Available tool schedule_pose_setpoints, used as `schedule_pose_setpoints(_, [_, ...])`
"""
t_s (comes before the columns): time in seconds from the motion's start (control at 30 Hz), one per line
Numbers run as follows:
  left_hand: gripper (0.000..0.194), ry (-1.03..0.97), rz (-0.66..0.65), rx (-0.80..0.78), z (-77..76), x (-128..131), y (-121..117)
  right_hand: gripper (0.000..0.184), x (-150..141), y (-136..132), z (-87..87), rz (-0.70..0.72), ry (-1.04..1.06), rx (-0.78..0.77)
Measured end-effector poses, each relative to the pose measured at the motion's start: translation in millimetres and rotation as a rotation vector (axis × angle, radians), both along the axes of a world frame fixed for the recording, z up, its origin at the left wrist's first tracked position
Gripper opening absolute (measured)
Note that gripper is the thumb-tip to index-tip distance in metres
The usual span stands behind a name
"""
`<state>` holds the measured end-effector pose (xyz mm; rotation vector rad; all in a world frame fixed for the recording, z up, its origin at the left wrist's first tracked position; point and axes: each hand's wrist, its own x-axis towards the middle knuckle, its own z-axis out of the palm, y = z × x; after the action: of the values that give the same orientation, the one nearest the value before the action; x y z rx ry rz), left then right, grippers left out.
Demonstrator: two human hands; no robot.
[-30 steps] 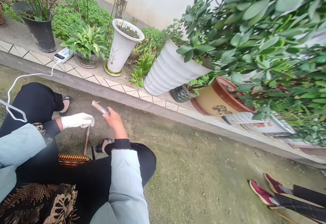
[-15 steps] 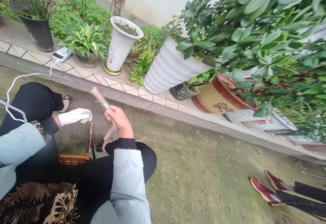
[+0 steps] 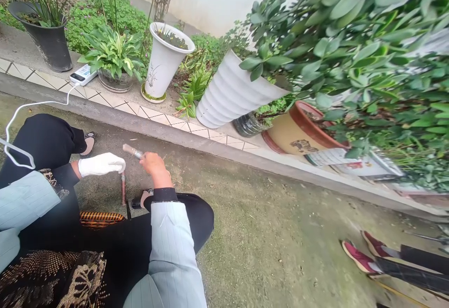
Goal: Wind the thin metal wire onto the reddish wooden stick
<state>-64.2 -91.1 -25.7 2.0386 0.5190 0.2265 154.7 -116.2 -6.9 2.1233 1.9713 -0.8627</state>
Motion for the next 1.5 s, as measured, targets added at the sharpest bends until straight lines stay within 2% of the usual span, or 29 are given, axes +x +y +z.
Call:
schedule_pose_setpoints(0.1, [0.026, 0.029, 0.035, 0.064, -2.0, -4, 3, 0.011, -8, -7, 3.0, 0.222, 0.092, -0.298])
schedule_pose_setpoints(0.2, [0.028, -0.029, 0.072, -0.061, -5.1, -5, 7, 0.018, -2, -15, 12.1, 0.366, 0.516, -0.554])
schedule_pose_setpoints(0.23, [0.03, -0.071, 0.091, -0.137, -6.9, -4, 7, 0.024, 3, -16, 16.2, 0.365, 0.693, -0.556])
schedule_pose_setpoints(0.27, [0.031, -0.117, 0.113, -0.22, -8.9, -3, 7, 0.03, 10, -17, 20.1, 0.32, 0.854, -0.486])
schedule_pose_setpoints(0.37, [0.035, -0.212, 0.164, -0.417, -15.3, 1, 5, 0.035, 29, -13, 25.3, -0.021, 1.084, -0.05])
schedule_pose_setpoints(0.43, [0.037, -0.199, 0.144, -0.447, -17.7, 3, 1, 0.03, 37, -8, 21.1, -0.24, 1.057, 0.158])
schedule_pose_setpoints(0.47, [0.038, -0.173, 0.111, -0.427, -17.9, 4, 0, 0.028, 39, -5, 17.3, -0.316, 0.992, 0.209])
schedule_pose_setpoints(0.53, [0.036, -0.121, 0.041, -0.341, -16.5, 4, -3, 0.024, 36, -1, 8.7, -0.374, 0.759, 0.244])
schedule_pose_setpoints(0.6, [0.034, -0.09, -0.019, -0.234, -14.2, 3, -5, 0.023, 29, 0, 1.9, -0.306, 0.427, 0.229])
schedule_pose_setpoints(0.67, [0.033, -0.076, -0.041, -0.144, -12.2, 2, -4, 0.022, 19, 0, -1.8, -0.151, 0.131, 0.158])
schedule_pose_setpoints(0.73, [0.033, -0.053, -0.008, -0.075, -11.0, -1, -1, 0.021, 8, -2, -3.2, 0.023, -0.007, 0.022])
schedule_pose_setpoints(0.8, [0.034, -0.027, 0.055, -0.034, -10.2, -5, 4, 0.017, 0, -4, -3.3, 0.151, -0.012, -0.115])
schedule_pose_setpoints(0.87, [0.035, -0.028, 0.106, -0.032, -10.0, -8, 8, 0.013, -5, -8, -1.8, 0.255, 0.103, -0.282])
schedule_pose_setpoints(0.93, [0.035, -0.059, 0.13, -0.083, -11.2, -10, 10, 0.012, -5, -12, 2.3, 0.346, 0.339, -0.472])
schedule_pose_setpoints(1.0, [0.034, -0.096, 0.158, -0.183, -14.7, -8, 11, 0.017, -1, -15, 9.6, 0.384, 0.649, -0.56])
schedule_pose_setpoints(1.07, [0.034, -0.144, 0.202, -0.3, -19.9, -4, 9, 0.027, 7, -17, 18.3, 0.285, 0.905, -0.424])
schedule_pose_setpoints(1.13, [0.035, -0.187, 0.205, -0.399, -24.8, 0, 6, 0.034, 16, -16, 24.9, 0.065, 1.08, -0.16])
schedule_pose_setpoints(1.2, [0.036, -0.197, 0.168, -0.444, -27.5, 3, 2, 0.034, 25, -13, 25.9, -0.168, 1.146, 0.074])
schedule_pose_setpoints(1.27, [0.036, -0.16, 0.102, -0.397, -27.5, 5, -2, 0.028, 30, -9, 20.7, -0.306, 1.107, 0.187])
schedule_pose_setpoints(1.33, [0.035, -0.126, 0.038, -0.292, -25.7, 6, -4, 0.022, 32, -5, 12.1, -0.344, 0.977, 0.199])
schedule_pose_setpoints(1.4, [0.034, -0.111, -0.018, -0.197, -23.7, 6, -5, 0.02, 30, -3, 4.0, -0.323, 0.773, 0.181])
schedule_pose_setpoints(1.5, [0.033, -0.096, -0.06, -0.106, -22.2, 5, -5, 0.02, 21, 0, -2.8, -0.191, 0.349, 0.152])
